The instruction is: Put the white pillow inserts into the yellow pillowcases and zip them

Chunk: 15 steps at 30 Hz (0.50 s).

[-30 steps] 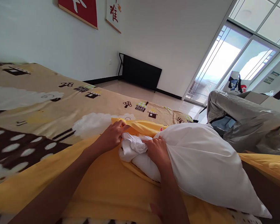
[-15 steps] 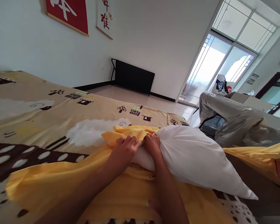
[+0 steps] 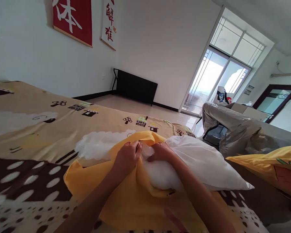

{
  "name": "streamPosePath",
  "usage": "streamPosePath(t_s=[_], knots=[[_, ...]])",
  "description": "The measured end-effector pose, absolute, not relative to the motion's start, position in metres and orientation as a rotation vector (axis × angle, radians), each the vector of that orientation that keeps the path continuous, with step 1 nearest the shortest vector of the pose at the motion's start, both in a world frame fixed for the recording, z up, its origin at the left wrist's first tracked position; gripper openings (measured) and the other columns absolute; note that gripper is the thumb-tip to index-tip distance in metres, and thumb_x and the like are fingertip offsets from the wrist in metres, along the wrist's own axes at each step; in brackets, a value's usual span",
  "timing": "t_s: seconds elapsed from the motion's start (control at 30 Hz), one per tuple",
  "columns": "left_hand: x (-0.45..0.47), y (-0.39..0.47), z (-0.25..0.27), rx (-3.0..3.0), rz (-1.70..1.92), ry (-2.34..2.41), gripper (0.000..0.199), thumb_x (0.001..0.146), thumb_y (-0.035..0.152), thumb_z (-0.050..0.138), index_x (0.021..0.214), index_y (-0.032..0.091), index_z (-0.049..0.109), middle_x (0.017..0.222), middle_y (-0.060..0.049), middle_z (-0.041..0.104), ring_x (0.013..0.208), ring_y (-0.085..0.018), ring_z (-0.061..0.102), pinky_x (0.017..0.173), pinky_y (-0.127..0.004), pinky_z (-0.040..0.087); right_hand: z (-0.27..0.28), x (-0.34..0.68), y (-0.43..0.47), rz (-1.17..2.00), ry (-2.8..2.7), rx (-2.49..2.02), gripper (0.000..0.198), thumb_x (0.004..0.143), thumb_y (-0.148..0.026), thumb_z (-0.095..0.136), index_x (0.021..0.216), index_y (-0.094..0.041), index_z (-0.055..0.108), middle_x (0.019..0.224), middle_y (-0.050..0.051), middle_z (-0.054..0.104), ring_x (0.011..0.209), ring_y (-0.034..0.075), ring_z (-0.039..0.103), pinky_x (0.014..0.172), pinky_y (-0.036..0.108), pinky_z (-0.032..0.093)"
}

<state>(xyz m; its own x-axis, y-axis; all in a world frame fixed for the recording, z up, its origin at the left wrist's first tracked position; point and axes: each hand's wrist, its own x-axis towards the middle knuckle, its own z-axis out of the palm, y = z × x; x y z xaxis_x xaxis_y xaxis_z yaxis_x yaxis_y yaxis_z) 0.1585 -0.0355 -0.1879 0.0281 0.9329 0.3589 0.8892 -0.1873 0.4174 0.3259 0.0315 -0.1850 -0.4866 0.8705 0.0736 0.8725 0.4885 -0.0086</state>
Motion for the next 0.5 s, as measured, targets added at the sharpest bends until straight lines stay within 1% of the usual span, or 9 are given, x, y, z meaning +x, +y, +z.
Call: streamPosePath(t_s=[0.07, 0.1, 0.17, 0.23, 0.33, 0.37, 0.43, 0.5], knots=[[0.159, -0.038, -0.188, 2.19, 0.896, 1.953, 0.036, 0.095, 0.029, 0.029, 0.092, 0.014, 0.062, 0.077, -0.011, 0.067, 0.077, -0.025, 0.064, 0.065, -0.031, 0.04, -0.187, 0.318, 0.024, -0.121, -2.714, -1.539, 0.055, 0.063, -0.052, 0.071, 0.109, -0.022, 0.066, 0.098, 0.008, 0.069, 0.09, 0.025, 0.063, 0.075, 0.03, 0.043], [0.159, -0.041, -0.187, 2.188, 0.929, 1.931, 0.036, 0.095, 0.029, 0.029, 0.091, 0.015, 0.062, 0.075, -0.011, 0.066, 0.077, -0.025, 0.063, 0.065, -0.031, 0.04, -0.186, 0.315, 0.023, -0.165, -2.73, -1.554, 0.054, 0.065, -0.054, 0.068, 0.109, -0.022, 0.066, 0.097, 0.009, 0.069, 0.09, 0.026, 0.063, 0.074, 0.03, 0.043], [0.162, -0.05, -0.183, 2.203, 1.065, 1.809, 0.037, 0.096, 0.03, 0.028, 0.086, 0.016, 0.061, 0.069, -0.008, 0.065, 0.074, -0.022, 0.062, 0.064, -0.03, 0.038, -0.181, 0.311, 0.026, -0.256, -2.701, -1.654, 0.046, 0.073, -0.055, 0.061, 0.104, -0.022, 0.067, 0.095, 0.009, 0.07, 0.089, 0.025, 0.064, 0.073, 0.03, 0.042], [0.165, -0.059, -0.179, 2.239, 1.183, 1.637, 0.039, 0.097, 0.032, 0.027, 0.079, 0.017, 0.058, 0.066, -0.006, 0.063, 0.069, -0.019, 0.061, 0.062, -0.028, 0.037, -0.175, 0.308, 0.032, -0.332, -2.615, -1.78, 0.037, 0.079, -0.049, 0.055, 0.099, -0.02, 0.068, 0.095, 0.01, 0.07, 0.089, 0.024, 0.064, 0.073, 0.029, 0.042], [0.168, -0.064, -0.178, 2.262, 1.169, 1.542, 0.039, 0.097, 0.033, 0.028, 0.077, 0.017, 0.058, 0.067, -0.006, 0.063, 0.066, -0.018, 0.06, 0.059, -0.028, 0.035, -0.175, 0.302, 0.039, -0.4, -2.53, -1.858, 0.032, 0.084, -0.039, 0.049, 0.094, -0.016, 0.068, 0.097, 0.014, 0.069, 0.092, 0.025, 0.064, 0.076, 0.03, 0.042], [0.166, -0.063, -0.178, 2.253, 1.127, 1.586, 0.038, 0.096, 0.032, 0.029, 0.079, 0.017, 0.059, 0.068, -0.006, 0.064, 0.068, -0.019, 0.061, 0.058, -0.028, 0.035, -0.178, 0.3, 0.039, -0.405, -2.526, -1.864, 0.033, 0.084, -0.04, 0.048, 0.092, -0.015, 0.069, 0.096, 0.014, 0.069, 0.092, 0.025, 0.064, 0.077, 0.03, 0.042], [0.159, -0.057, -0.178, 2.212, 1.023, 1.754, 0.035, 0.095, 0.031, 0.031, 0.085, 0.016, 0.061, 0.071, -0.008, 0.065, 0.074, -0.022, 0.062, 0.06, -0.029, 0.036, -0.182, 0.299, 0.038, -0.364, -2.533, -1.844, 0.037, 0.082, -0.047, 0.052, 0.092, -0.016, 0.069, 0.095, 0.013, 0.07, 0.09, 0.024, 0.064, 0.076, 0.029, 0.043], [0.148, -0.052, -0.176, 2.166, 0.92, 1.905, 0.035, 0.094, 0.03, 0.031, 0.089, 0.015, 0.062, 0.077, -0.01, 0.066, 0.078, -0.025, 0.063, 0.061, -0.03, 0.037, -0.181, 0.303, 0.036, -0.214, -2.561, -1.725, 0.05, 0.072, -0.057, 0.061, 0.102, -0.018, 0.067, 0.097, 0.009, 0.069, 0.09, 0.024, 0.063, 0.075, 0.029, 0.044]])
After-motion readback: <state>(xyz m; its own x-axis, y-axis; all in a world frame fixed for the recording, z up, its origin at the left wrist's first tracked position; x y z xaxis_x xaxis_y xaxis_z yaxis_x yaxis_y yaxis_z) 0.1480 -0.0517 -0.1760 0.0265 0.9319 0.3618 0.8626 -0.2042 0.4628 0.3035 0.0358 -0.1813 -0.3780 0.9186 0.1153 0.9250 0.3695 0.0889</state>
